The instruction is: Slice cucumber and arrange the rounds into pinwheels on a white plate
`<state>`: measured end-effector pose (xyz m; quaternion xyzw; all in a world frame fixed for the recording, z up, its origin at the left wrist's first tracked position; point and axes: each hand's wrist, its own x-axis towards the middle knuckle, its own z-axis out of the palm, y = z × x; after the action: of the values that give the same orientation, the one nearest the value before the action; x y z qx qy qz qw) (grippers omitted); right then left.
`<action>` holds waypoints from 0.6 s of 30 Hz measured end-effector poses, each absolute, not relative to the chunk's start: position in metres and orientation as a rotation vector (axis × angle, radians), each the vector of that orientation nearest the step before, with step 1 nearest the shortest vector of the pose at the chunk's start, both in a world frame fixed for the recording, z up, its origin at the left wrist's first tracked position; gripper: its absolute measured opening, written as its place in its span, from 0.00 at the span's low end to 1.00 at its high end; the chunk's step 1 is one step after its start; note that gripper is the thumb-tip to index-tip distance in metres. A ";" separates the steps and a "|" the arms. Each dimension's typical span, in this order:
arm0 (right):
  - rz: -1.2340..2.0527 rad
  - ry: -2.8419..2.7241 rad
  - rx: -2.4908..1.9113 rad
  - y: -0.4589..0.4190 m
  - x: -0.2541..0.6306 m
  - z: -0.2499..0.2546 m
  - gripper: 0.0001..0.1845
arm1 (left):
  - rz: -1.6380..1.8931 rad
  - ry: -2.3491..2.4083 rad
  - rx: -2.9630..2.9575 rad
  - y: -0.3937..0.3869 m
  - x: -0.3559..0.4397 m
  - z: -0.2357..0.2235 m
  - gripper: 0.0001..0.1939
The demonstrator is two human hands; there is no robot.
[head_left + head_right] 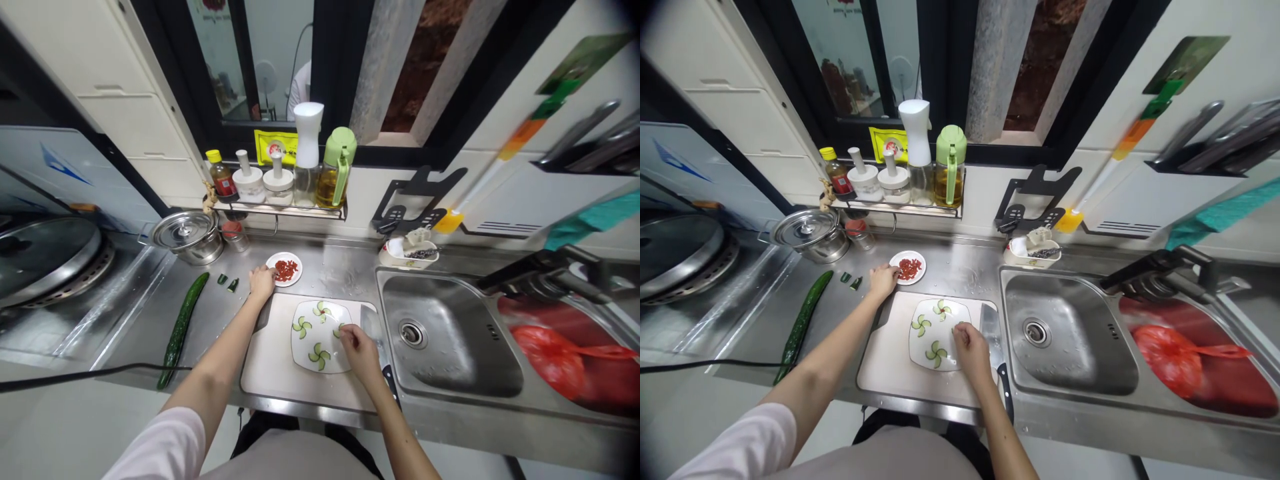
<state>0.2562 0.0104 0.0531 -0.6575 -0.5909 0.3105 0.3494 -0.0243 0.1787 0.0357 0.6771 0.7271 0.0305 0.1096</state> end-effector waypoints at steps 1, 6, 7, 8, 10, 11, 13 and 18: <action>0.804 -1.536 -1.701 0.011 0.256 0.054 0.21 | 0.079 2.127 2.001 0.180 -0.024 0.034 0.16; 0.807 -1.545 -1.709 0.009 0.259 0.055 0.22 | 0.052 2.119 2.029 0.184 -0.023 0.026 0.15; 0.810 -1.544 -1.711 0.008 0.260 0.055 0.22 | 0.060 2.135 2.013 0.185 -0.023 0.025 0.15; 0.813 -1.541 -1.712 0.007 0.260 0.055 0.22 | 0.071 2.152 1.990 0.185 -0.023 0.023 0.15; 0.821 -1.538 -1.711 0.005 0.261 0.053 0.22 | 0.094 2.179 1.938 0.186 -0.023 0.021 0.13; 0.825 -1.538 -1.710 0.004 0.261 0.052 0.22 | 0.104 2.188 1.916 0.187 -0.023 0.020 0.13; 0.830 -1.539 -1.709 0.003 0.262 0.050 0.22 | 0.129 2.195 1.891 0.188 -0.024 0.019 0.13; 0.839 -1.533 -1.717 0.002 0.265 0.048 0.21 | 0.344 2.219 1.731 0.187 -0.026 0.019 0.11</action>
<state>0.2647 0.0019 0.0478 -0.6595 -0.5887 0.3222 0.3387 -0.0264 0.1872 0.0193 0.6033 0.7736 0.1198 0.1524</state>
